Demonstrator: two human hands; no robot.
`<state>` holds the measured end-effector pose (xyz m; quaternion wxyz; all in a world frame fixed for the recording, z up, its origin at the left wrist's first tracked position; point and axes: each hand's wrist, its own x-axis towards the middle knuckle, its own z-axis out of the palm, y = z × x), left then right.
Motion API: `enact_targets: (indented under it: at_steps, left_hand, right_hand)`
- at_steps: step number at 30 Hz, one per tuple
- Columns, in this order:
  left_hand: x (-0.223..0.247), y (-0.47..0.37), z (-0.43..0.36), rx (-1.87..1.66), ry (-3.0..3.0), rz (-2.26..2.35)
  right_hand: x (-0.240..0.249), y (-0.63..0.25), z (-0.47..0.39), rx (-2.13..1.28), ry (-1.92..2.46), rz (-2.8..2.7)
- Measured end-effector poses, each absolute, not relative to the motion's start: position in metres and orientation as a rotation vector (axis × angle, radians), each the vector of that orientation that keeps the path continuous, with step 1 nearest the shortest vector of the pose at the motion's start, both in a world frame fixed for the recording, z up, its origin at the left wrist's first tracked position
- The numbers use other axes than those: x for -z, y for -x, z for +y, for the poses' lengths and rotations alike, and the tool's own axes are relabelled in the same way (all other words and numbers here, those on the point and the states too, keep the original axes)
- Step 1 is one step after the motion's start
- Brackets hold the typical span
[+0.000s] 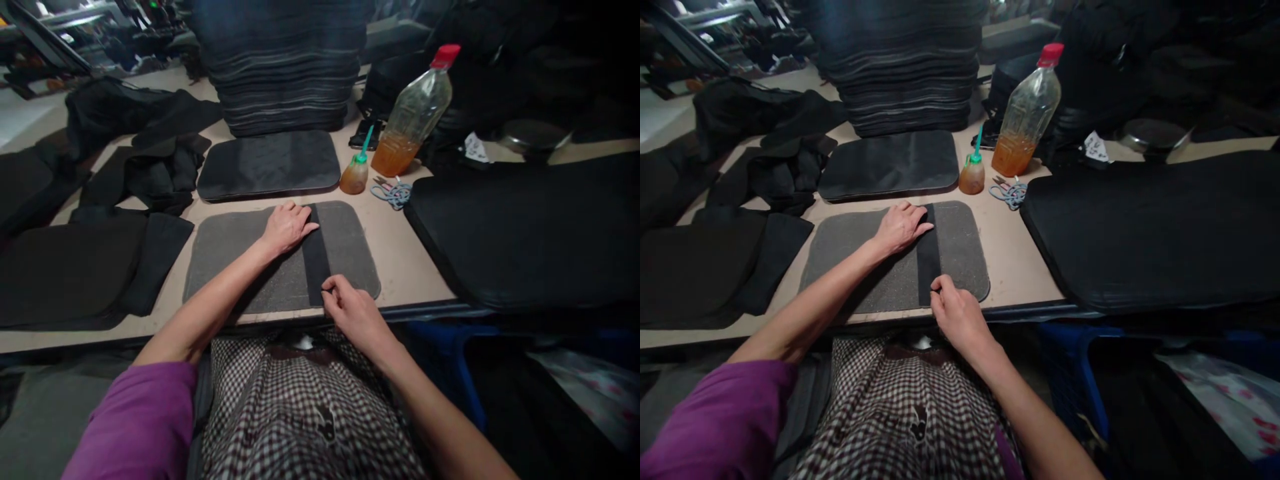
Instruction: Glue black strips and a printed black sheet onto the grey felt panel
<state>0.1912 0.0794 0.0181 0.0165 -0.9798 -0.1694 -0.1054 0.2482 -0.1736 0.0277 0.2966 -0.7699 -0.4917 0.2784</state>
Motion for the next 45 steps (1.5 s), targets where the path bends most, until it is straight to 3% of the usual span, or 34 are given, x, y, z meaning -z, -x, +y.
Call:
enact_targets:
  at_steps: [6, 12, 18, 21, 25, 29, 32, 38, 42, 45]
  left_hand:
    - [-0.019, -0.188, 0.074, 0.337, 3.014, -0.572]
    - [-0.009, -0.194, 0.095, 0.413, 3.195, -0.793]
    - [-0.028, -0.181, 0.104, 0.864, 3.275, -0.919]
    - [-0.057, -0.132, 0.100, 0.907, 3.244, -0.799]
    - [-0.083, -0.017, 0.106, 0.561, 3.091, -0.916]
    - [-0.071, 0.102, 0.122, 0.218, 2.886, -1.147]
    - [-0.051, 0.152, 0.127, 0.194, 2.831, -1.258]
    - [-0.041, 0.154, 0.129, 0.474, 2.802, -1.385]
    - [-0.065, 0.142, 0.134, 1.154, 2.582, -1.755]
    - [-0.097, 0.126, 0.114, 1.566, 2.373, -1.733]
  right_hand:
    - [-0.021, -0.245, -0.174, -0.569, 2.269, -1.530]
    - [-0.003, -0.244, -0.186, -0.004, 2.255, -1.803]
    - [-0.009, -0.250, -0.182, 0.175, 2.054, -1.958]
    - [-0.007, -0.252, -0.176, 0.168, 1.996, -1.953]
    - [-0.001, -0.254, -0.175, 0.115, 1.904, -1.896]
    - [-0.008, -0.253, -0.177, 0.112, 1.841, -1.774]
    - [-0.020, -0.249, -0.177, 0.165, 1.795, -1.711]
    - [-0.037, -0.231, -0.170, 0.162, 1.677, -1.719]
    - [-0.046, -0.212, -0.168, -0.089, 1.560, -1.648]
    - [-0.058, -0.198, -0.164, -0.518, 1.554, -1.492]
